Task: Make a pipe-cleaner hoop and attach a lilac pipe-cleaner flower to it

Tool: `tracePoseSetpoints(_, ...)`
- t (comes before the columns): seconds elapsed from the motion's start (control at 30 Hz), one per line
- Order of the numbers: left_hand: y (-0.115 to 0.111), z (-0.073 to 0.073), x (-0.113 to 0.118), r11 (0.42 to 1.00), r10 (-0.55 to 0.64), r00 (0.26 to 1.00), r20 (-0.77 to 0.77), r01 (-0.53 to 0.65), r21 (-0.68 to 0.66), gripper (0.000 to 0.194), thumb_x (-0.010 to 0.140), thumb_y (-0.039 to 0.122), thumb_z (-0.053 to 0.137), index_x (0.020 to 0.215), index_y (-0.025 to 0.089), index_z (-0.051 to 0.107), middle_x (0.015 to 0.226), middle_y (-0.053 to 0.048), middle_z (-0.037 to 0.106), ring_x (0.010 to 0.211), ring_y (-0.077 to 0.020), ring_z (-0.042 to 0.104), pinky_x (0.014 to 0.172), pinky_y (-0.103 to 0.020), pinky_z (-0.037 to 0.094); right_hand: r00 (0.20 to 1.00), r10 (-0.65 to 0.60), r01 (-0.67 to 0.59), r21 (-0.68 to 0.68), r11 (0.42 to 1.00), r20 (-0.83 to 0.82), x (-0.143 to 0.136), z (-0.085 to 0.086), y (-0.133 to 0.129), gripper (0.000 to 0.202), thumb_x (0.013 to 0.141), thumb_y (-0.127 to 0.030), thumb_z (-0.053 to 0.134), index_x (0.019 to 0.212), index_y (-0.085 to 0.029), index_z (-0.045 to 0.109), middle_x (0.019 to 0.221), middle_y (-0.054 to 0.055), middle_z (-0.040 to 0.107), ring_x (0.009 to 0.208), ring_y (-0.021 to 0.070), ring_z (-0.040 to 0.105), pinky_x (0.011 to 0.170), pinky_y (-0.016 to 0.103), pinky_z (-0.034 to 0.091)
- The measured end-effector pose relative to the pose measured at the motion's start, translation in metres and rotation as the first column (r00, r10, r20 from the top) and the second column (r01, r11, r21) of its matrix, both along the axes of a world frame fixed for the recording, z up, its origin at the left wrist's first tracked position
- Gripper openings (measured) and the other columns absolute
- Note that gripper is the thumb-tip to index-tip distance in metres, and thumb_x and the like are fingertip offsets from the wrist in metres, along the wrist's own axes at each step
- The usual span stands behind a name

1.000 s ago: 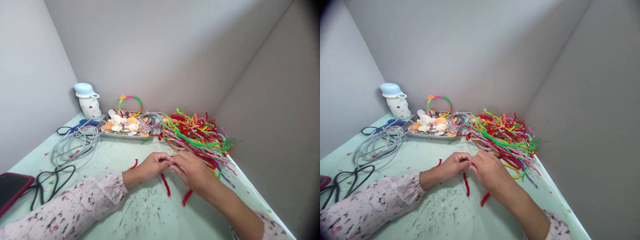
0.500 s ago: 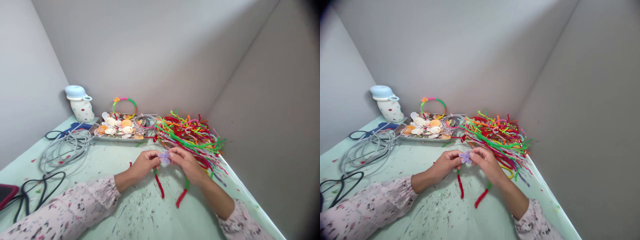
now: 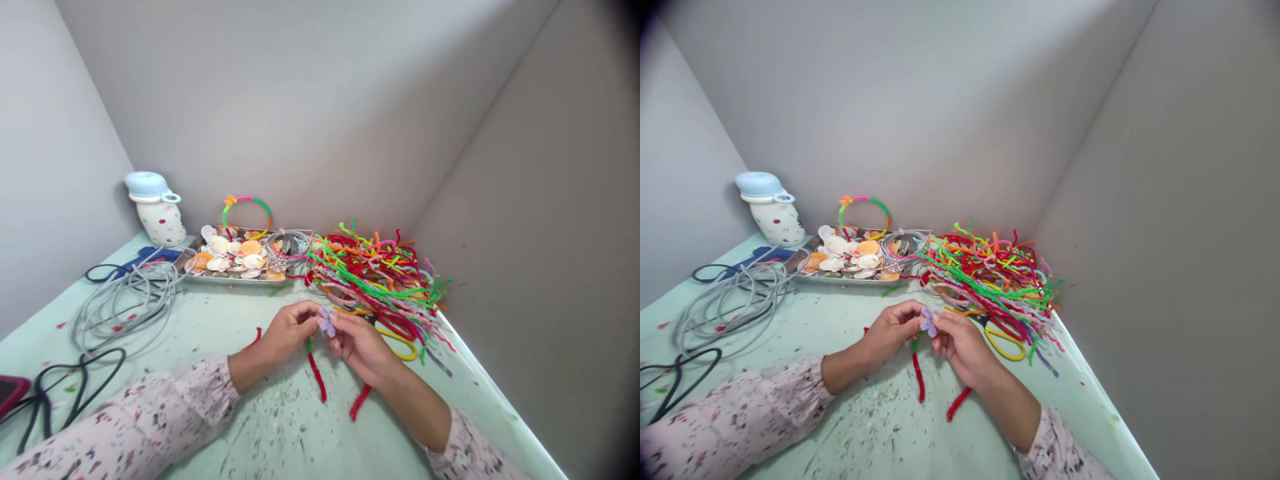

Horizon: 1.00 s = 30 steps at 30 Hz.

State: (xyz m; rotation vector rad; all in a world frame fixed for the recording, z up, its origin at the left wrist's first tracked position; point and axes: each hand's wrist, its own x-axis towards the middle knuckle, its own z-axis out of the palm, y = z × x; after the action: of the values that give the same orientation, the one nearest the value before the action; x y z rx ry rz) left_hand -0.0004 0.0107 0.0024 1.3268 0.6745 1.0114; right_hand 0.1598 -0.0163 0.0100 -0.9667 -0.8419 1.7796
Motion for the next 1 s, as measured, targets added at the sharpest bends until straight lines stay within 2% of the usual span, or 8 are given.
tracePoseSetpoints(0.13, 0.000, 0.000, 0.000, 1.000, 0.022, 1.000, 0.010, -0.022, 0.008, 0.020, 0.076, 0.032, 0.070, 0.082, 0.014, 0.064, 0.068, 0.000, 0.060, 0.058, -0.0094, 0.048, 0.054, -0.021, 0.036, 0.997, -0.020, 0.020, 0.003, 1.000, -0.077, -0.004, -0.003, -0.001, 0.023, 0.072, -0.034, 0.074, 0.080, -0.014, 0.066, 0.068, -0.001, 0.059, 0.050, 0.0045, 0.050, 0.048, 0.017, 0.041)
tracePoseSetpoints(0.27, 0.000, -0.002, 0.000, 0.999, 0.036, 0.999, 0.015, -0.036, 0.003, 0.022, 0.076, 0.033, 0.070, 0.080, 0.013, 0.062, 0.064, 0.001, 0.058, 0.055, -0.0084, 0.046, 0.053, -0.021, 0.035, 0.999, -0.039, 0.040, 0.095, 0.995, -0.021, -0.003, -0.008, -0.001, 0.025, 0.077, -0.039, 0.070, 0.083, -0.015, 0.065, 0.072, 0.000, 0.060, 0.055, 0.0063, 0.054, 0.050, 0.017, 0.043)
tracePoseSetpoints(0.4, 0.001, -0.004, 0.000, 1.000, 0.005, 1.000, 0.008, -0.005, -0.010, 0.023, 0.076, 0.034, 0.070, 0.079, 0.014, 0.060, 0.064, 0.002, 0.057, 0.055, -0.0088, 0.047, 0.054, -0.021, 0.035, 0.998, -0.056, 0.054, 0.124, 0.991, 0.017, -0.003, -0.011, -0.001, 0.022, 0.076, -0.036, 0.071, 0.079, -0.014, 0.064, 0.067, -0.001, 0.058, 0.052, 0.0059, 0.052, 0.046, 0.016, 0.041)
tracePoseSetpoints(0.5, 0.002, -0.005, -0.001, 0.999, -0.032, 0.999, 0.011, 0.032, 0.002, 0.023, 0.077, 0.035, 0.069, 0.082, 0.014, 0.060, 0.065, 0.001, 0.058, 0.058, -0.0096, 0.049, 0.056, -0.022, 0.036, 0.999, -0.032, 0.033, 0.072, 0.997, -0.009, -0.003, -0.012, -0.001, 0.021, 0.074, -0.033, 0.071, 0.075, -0.013, 0.064, 0.063, -0.001, 0.058, 0.047, 0.0057, 0.051, 0.042, 0.016, 0.038)
tracePoseSetpoints(0.63, 0.002, -0.007, -0.001, 0.997, -0.059, 0.998, 0.002, 0.059, 0.059, 0.024, 0.079, 0.036, 0.067, 0.086, 0.013, 0.062, 0.073, -0.003, 0.061, 0.066, -0.0126, 0.054, 0.062, -0.023, 0.040, 0.988, 0.041, -0.052, -0.072, 0.996, -0.150, -0.001, -0.010, -0.001, 0.017, 0.073, -0.027, 0.071, 0.077, -0.013, 0.063, 0.062, -0.001, 0.057, 0.047, 0.0059, 0.051, 0.041, 0.016, 0.037)
tracePoseSetpoints(0.73, 0.001, -0.005, -0.001, 0.997, -0.054, 0.999, 0.000, 0.054, 0.056, 0.021, 0.081, 0.033, 0.065, 0.086, 0.013, 0.061, 0.074, -0.002, 0.061, 0.066, -0.0117, 0.054, 0.062, -0.023, 0.040, 0.976, 0.057, -0.084, -0.120, 0.989, -0.212, 0.000, -0.009, 0.000, 0.015, 0.074, -0.025, 0.070, 0.079, -0.013, 0.063, 0.062, -0.002, 0.057, 0.048, 0.0060, 0.051, 0.043, 0.016, 0.037)
tracePoseSetpoints(0.9, -0.001, 0.000, -0.001, 0.998, -0.067, 0.998, 0.007, 0.067, 0.019, 0.024, 0.083, 0.035, 0.062, 0.091, 0.013, 0.061, 0.073, -0.001, 0.059, 0.061, -0.0091, 0.049, 0.057, -0.021, 0.038, 0.976, -0.010, -0.008, -0.079, 0.997, -0.220, 0.000, -0.012, 0.001, 0.013, 0.074, -0.025, 0.069, 0.077, -0.014, 0.062, 0.063, -0.002, 0.057, 0.050, 0.0063, 0.052, 0.044, 0.016, 0.039)
tracePoseSetpoints(1.0, -0.001, 0.000, -0.001, 0.999, -0.035, 0.999, -0.022, 0.035, -0.002, 0.025, 0.083, 0.037, 0.062, 0.084, 0.012, 0.060, 0.066, 0.001, 0.054, 0.056, -0.0085, 0.046, 0.054, -0.021, 0.036, 0.992, -0.021, 0.022, 0.009, 1.000, -0.121, -0.002, -0.013, 0.000, 0.016, 0.075, -0.029, 0.069, 0.075, -0.015, 0.062, 0.064, -0.001, 0.057, 0.050, 0.0065, 0.051, 0.043, 0.017, 0.038)
